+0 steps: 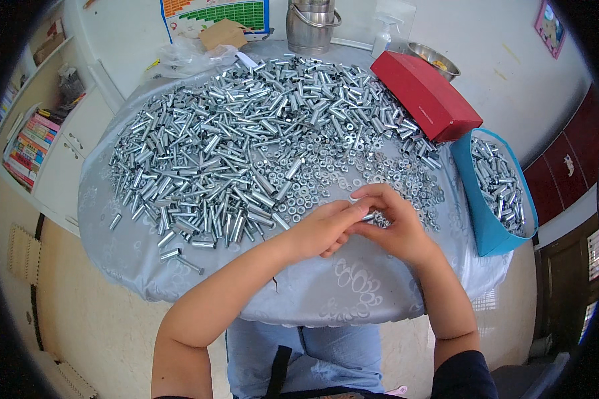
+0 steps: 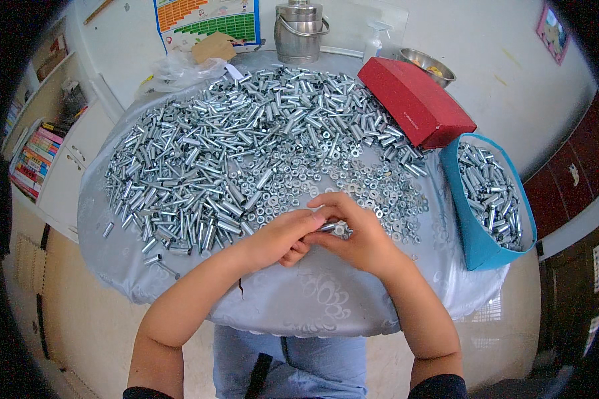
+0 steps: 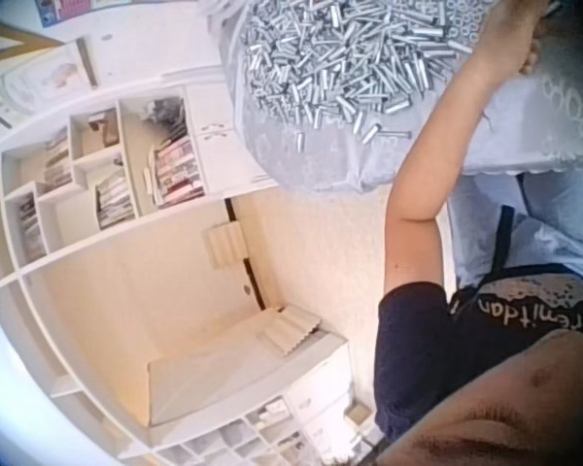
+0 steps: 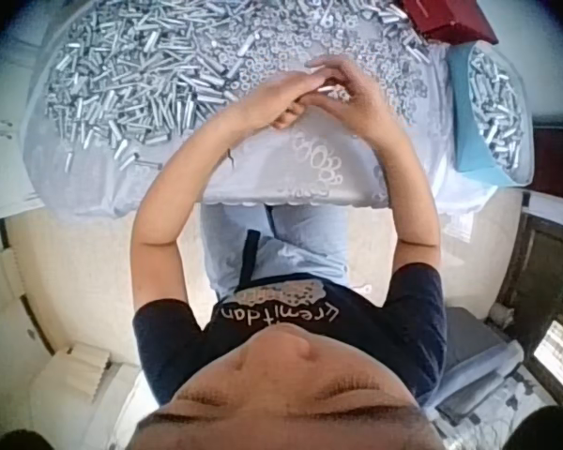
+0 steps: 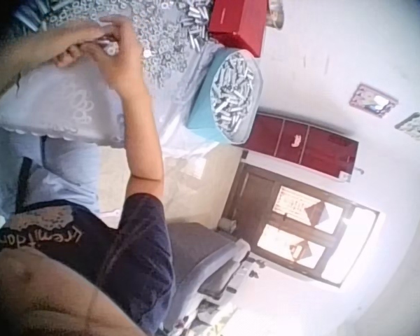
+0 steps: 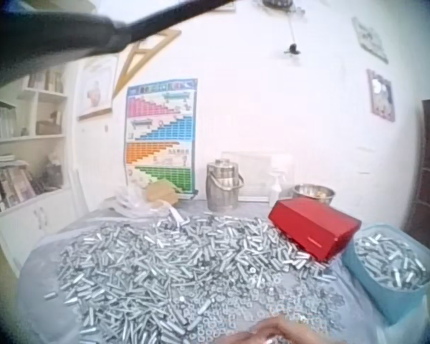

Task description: The person repeatedly picks a bolt and a nut from a large pile on a table, threads the nut onto the bolt by hand, and places the assembled unit into a blue bin. The process is continuous and repetitive throughout the clip.

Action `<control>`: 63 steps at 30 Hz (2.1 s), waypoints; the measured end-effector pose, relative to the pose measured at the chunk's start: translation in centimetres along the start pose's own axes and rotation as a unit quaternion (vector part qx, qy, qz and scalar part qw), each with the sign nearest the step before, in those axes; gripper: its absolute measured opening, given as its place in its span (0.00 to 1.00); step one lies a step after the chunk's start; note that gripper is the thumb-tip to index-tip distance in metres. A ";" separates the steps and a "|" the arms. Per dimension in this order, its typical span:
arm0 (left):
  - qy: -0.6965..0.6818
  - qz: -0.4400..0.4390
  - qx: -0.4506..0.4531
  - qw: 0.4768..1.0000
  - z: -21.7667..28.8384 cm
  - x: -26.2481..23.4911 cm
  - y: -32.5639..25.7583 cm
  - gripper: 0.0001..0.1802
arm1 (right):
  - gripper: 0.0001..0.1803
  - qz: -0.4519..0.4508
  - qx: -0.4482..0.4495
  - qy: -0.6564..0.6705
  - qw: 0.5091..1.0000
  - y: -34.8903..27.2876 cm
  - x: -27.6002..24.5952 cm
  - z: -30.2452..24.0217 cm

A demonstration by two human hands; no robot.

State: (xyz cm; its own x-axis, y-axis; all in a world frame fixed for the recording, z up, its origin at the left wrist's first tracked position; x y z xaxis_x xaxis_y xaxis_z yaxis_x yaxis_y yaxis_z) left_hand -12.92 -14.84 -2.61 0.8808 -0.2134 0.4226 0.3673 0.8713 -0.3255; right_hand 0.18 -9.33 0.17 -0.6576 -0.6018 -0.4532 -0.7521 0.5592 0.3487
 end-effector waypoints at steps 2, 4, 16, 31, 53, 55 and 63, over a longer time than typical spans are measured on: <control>0.005 -0.019 0.017 1.000 -0.2 0.4 0.2 0.23 | 0.26 -0.004 -0.021 -0.028 0.999 0.0 0.7 0.1; 0.016 -0.006 0.026 1.000 -0.1 0.5 0.1 0.24 | 0.27 -0.004 -0.019 -0.015 1.000 0.1 0.9 0.2; 0.093 0.115 0.117 0.982 0.1 0.3 0.4 0.16 | 0.33 0.058 -0.027 -0.027 0.998 0.5 1.0 0.0; 0.021 0.139 0.119 0.983 1.7 0.0 -0.8 0.15 | 0.09 -0.054 0.171 -0.146 0.973 -1.0 -6.8 -0.6; 0.010 0.149 0.136 0.979 1.3 -0.8 -0.4 0.07 | 0.10 -0.050 0.016 -0.353 0.934 -0.9 -3.1 0.6; 0.018 0.147 0.137 0.980 1.2 -0.8 -0.4 0.08 | 0.11 -0.050 0.014 -0.352 0.934 -0.9 -3.0 0.2; 0.037 0.143 0.145 0.978 1.3 -0.5 -0.4 0.08 | 0.12 -0.057 0.030 -0.332 0.941 -0.9 -2.6 0.8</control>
State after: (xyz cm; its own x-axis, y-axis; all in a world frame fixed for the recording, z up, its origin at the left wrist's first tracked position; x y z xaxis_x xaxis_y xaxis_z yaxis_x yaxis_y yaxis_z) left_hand -13.93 -14.50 -1.57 0.9583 0.0345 0.2838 0.0124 0.9867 -0.1621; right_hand 2.57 -7.84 0.37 -0.3852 -0.1814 -0.9048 -0.7996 0.5551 0.2291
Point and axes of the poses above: each hand's wrist, its own y-axis towards the middle knuckle, its own x-axis out of the palm, z = x × y, the point moved 3 cm from there along y, towards the middle knuckle, and after that the axes turned 4 degrees about -y, right-handed, at the moved point
